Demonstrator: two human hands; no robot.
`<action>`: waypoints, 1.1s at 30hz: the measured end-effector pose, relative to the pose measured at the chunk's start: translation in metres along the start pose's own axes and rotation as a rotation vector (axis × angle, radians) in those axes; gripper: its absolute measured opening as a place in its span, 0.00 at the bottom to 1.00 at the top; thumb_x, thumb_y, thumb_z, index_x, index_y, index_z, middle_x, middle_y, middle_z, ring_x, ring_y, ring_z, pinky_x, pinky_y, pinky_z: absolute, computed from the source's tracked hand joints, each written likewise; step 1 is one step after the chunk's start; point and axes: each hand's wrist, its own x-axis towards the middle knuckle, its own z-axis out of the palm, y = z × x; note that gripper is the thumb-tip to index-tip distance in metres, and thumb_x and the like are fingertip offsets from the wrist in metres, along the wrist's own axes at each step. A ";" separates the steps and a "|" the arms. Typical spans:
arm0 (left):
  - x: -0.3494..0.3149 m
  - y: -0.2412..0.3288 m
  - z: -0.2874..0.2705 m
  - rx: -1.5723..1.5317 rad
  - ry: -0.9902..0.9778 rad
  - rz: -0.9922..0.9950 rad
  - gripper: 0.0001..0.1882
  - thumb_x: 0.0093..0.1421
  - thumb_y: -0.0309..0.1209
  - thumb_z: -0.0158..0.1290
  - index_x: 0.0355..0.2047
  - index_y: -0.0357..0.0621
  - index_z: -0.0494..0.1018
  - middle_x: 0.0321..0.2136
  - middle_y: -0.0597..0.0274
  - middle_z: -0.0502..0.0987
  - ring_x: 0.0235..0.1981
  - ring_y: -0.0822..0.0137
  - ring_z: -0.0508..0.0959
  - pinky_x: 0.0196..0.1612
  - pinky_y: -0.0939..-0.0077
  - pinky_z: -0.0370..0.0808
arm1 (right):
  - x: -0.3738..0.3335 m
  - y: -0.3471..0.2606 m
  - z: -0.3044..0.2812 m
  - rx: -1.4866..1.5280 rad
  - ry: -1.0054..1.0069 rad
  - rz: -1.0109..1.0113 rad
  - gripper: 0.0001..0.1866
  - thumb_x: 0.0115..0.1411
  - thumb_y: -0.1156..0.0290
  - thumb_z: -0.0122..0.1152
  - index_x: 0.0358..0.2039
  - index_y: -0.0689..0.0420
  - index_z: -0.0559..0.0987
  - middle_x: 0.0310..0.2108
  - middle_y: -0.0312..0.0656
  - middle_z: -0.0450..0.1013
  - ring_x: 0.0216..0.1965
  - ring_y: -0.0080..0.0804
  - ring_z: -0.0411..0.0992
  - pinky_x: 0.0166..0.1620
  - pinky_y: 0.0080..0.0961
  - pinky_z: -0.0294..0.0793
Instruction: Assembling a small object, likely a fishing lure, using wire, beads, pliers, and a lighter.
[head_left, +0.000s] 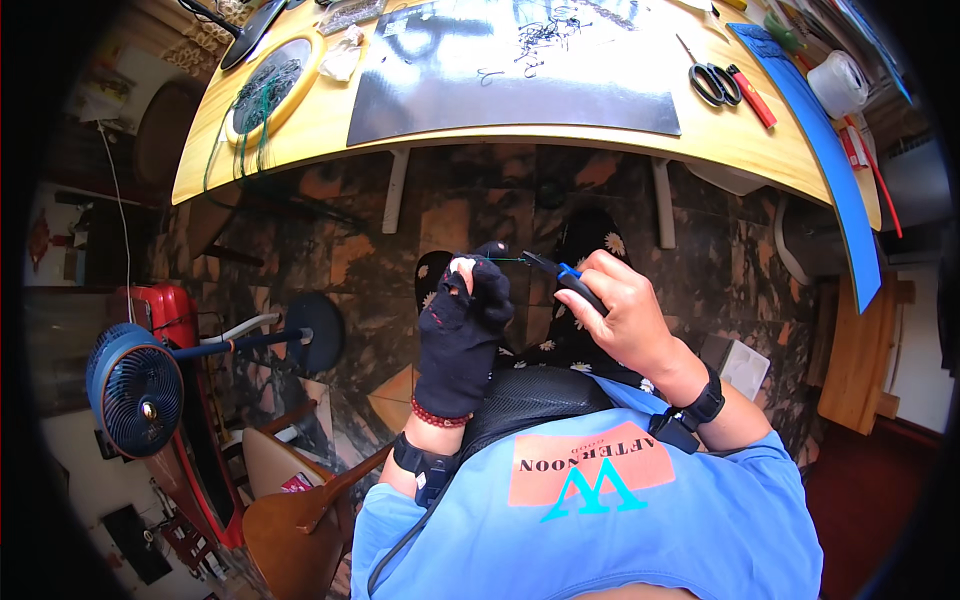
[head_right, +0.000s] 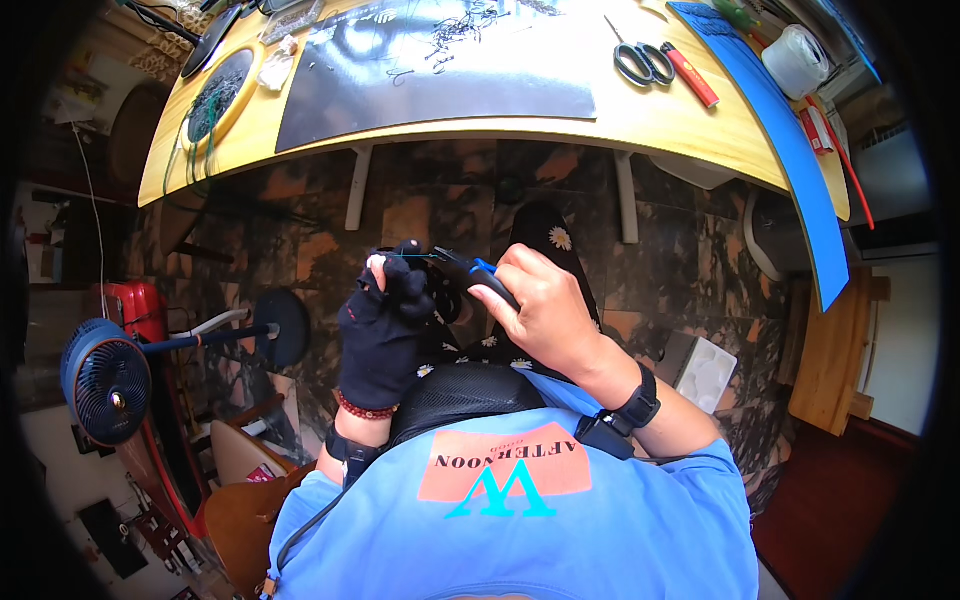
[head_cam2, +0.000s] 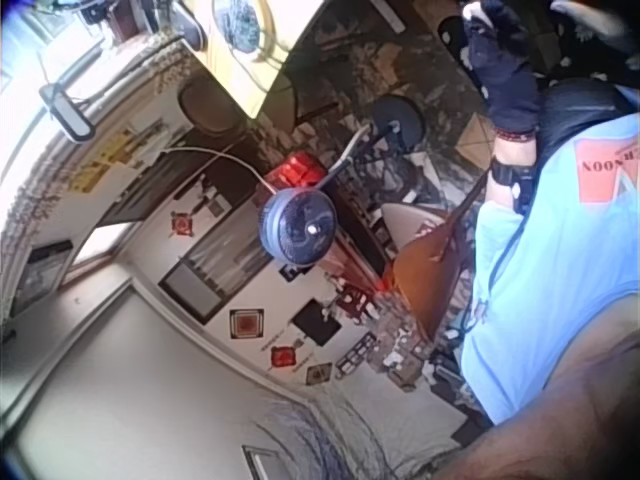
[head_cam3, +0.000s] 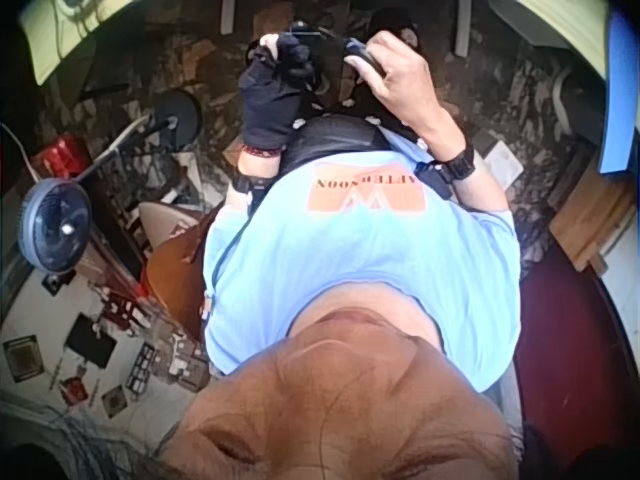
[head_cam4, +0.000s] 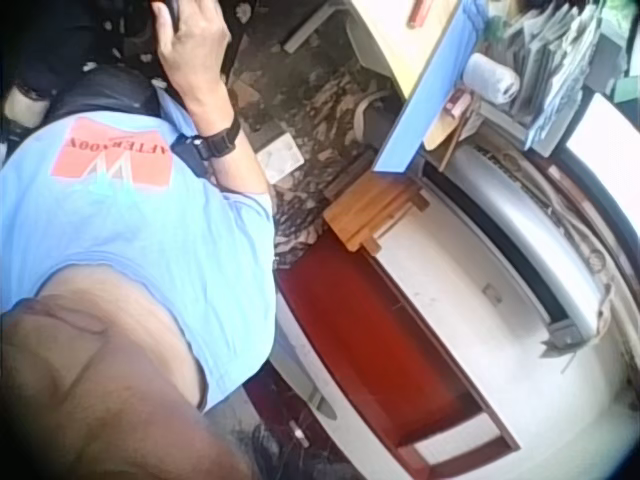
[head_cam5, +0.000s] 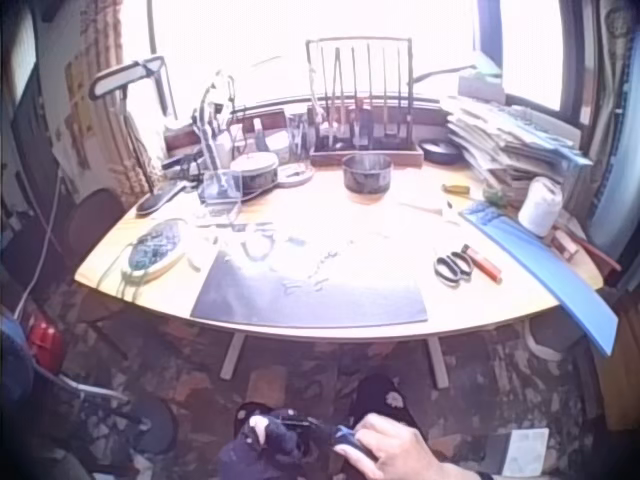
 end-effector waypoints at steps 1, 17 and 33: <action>0.001 -0.003 -0.003 0.001 0.000 0.000 0.13 0.74 0.41 0.51 0.46 0.44 0.75 0.42 0.66 0.76 0.32 0.76 0.72 0.36 0.79 0.69 | -0.001 -0.001 0.001 0.001 0.000 0.000 0.12 0.60 0.68 0.71 0.28 0.63 0.79 0.28 0.45 0.70 0.27 0.44 0.72 0.30 0.36 0.72; 0.000 -0.010 -0.009 -0.468 -0.115 -0.258 0.10 0.73 0.39 0.50 0.44 0.49 0.74 0.35 0.69 0.78 0.25 0.76 0.72 0.27 0.80 0.65 | -0.008 -0.003 0.002 0.031 -0.069 0.018 0.13 0.60 0.66 0.70 0.26 0.61 0.80 0.25 0.43 0.69 0.25 0.41 0.71 0.27 0.35 0.71; -0.015 0.009 0.031 -0.158 0.264 -0.352 0.12 0.73 0.41 0.49 0.35 0.50 0.72 0.27 0.73 0.69 0.22 0.78 0.65 0.22 0.82 0.60 | -0.012 0.017 0.008 0.012 0.019 -0.023 0.13 0.60 0.68 0.70 0.25 0.62 0.79 0.26 0.44 0.73 0.22 0.39 0.72 0.25 0.33 0.70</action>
